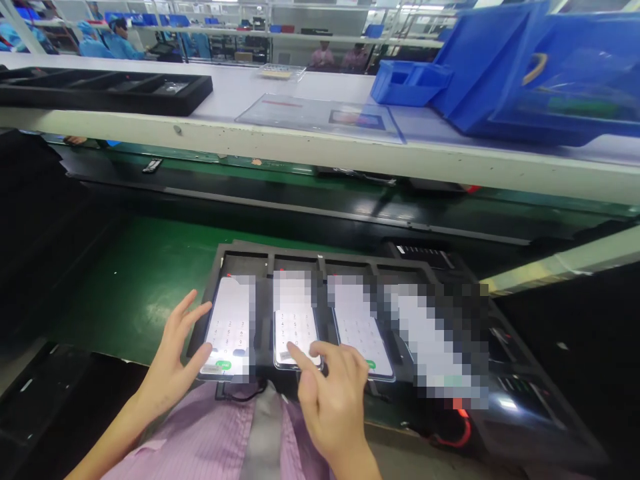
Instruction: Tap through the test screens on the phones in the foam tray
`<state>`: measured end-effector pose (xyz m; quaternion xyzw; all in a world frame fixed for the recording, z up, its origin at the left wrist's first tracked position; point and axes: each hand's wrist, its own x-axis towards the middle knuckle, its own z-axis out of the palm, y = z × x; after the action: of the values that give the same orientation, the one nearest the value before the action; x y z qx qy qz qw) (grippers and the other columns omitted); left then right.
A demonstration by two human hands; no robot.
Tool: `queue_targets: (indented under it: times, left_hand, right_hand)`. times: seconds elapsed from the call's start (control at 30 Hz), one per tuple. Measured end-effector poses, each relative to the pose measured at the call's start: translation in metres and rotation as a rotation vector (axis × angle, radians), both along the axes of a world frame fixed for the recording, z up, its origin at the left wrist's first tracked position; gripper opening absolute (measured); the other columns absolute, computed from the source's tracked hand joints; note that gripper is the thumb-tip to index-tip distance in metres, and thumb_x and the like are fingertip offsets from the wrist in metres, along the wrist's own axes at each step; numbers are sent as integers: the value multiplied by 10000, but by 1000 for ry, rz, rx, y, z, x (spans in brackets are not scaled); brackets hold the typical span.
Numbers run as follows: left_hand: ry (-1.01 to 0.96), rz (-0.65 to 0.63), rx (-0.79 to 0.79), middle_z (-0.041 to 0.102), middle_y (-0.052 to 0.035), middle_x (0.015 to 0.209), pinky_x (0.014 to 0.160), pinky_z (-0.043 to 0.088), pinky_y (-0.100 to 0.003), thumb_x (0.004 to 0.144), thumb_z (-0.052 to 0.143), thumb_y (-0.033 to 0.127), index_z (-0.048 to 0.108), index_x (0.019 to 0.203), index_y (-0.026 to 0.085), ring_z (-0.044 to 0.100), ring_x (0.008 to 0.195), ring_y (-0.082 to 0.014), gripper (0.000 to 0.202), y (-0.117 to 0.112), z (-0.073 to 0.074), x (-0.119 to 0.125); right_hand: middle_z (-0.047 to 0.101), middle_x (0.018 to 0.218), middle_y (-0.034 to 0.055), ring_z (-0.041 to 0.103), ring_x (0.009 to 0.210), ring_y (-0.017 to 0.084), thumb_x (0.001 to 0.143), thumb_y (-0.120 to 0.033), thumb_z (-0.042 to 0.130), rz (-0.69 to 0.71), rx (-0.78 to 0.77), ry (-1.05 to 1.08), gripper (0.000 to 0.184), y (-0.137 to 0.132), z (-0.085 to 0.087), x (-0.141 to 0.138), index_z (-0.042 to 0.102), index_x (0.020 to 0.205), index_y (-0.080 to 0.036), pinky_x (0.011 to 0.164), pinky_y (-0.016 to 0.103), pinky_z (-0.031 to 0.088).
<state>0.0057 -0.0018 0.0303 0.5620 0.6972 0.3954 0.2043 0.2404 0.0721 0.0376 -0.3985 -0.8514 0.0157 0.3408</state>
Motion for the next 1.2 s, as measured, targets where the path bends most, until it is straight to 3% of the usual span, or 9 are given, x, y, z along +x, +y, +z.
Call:
queue_targets:
  times: [0.13, 0.23, 0.4, 0.57, 0.7, 0.87, 1.2]
  left_hand:
    - [329, -357, 97, 299, -26, 1456, 1066, 178, -564, 802, 556, 411, 464, 1274, 366, 228, 1321, -352, 483, 14, 16, 28]
    - [404, -495, 46, 346, -54, 1438, 1057, 188, -574, 774, 565, 506, 481, 1269, 329, 280, 1298, -362, 532, 28, 20, 47]
    - [664, -475, 53, 398, -66, 1405, 1015, 292, -544, 821, 483, 524, 566, 1176, 283, 330, 1273, -342, 437, 36, 18, 58]
    - [845, -410, 122, 428, -79, 1380, 951, 374, -507, 846, 446, 509, 562, 1182, 281, 376, 1234, -325, 422, 33, 21, 60]
    - [876, -402, 150, 461, -60, 1354, 929, 395, -481, 861, 436, 476, 610, 1107, 291, 397, 1214, -309, 353, 34, 22, 63]
    - [864, -344, 175, 473, -72, 1341, 914, 405, -472, 880, 403, 456, 588, 1148, 278, 406, 1202, -298, 371, 36, 22, 63]
    - [854, -312, 124, 438, -83, 1369, 926, 388, -498, 869, 397, 498, 562, 1184, 286, 381, 1226, -317, 414, 42, 18, 65]
  right_hand:
    - [507, 818, 39, 433, 753, 160, 871, -181, 330, -98, 30, -108, 374, 9, -5, 26, 691, 935, -253, 750, 344, 291]
    - [504, 824, 40, 431, 767, 164, 880, -165, 325, -113, 9, -146, 374, 9, -8, 32, 678, 971, -246, 750, 338, 287]
    - [519, 863, 40, 440, 810, 166, 907, -175, 297, -124, -80, -132, 385, 5, -10, 27, 645, 1048, -258, 795, 352, 281]
    - [541, 861, 46, 464, 826, 164, 917, -192, 288, -114, -79, -89, 383, 7, -9, 21, 665, 979, -230, 818, 358, 282]
    - [543, 850, 37, 465, 801, 153, 912, -182, 307, -81, -64, -108, 357, 9, -12, 24, 652, 992, -228, 823, 346, 283]
    - [531, 851, 34, 457, 805, 153, 903, -162, 317, -78, -49, -116, 345, 9, -14, 29, 622, 1052, -224, 809, 337, 280]
    - [518, 884, 51, 448, 860, 175, 923, -213, 271, -58, -87, -124, 382, 12, -6, 4, 639, 1018, -247, 871, 378, 257]
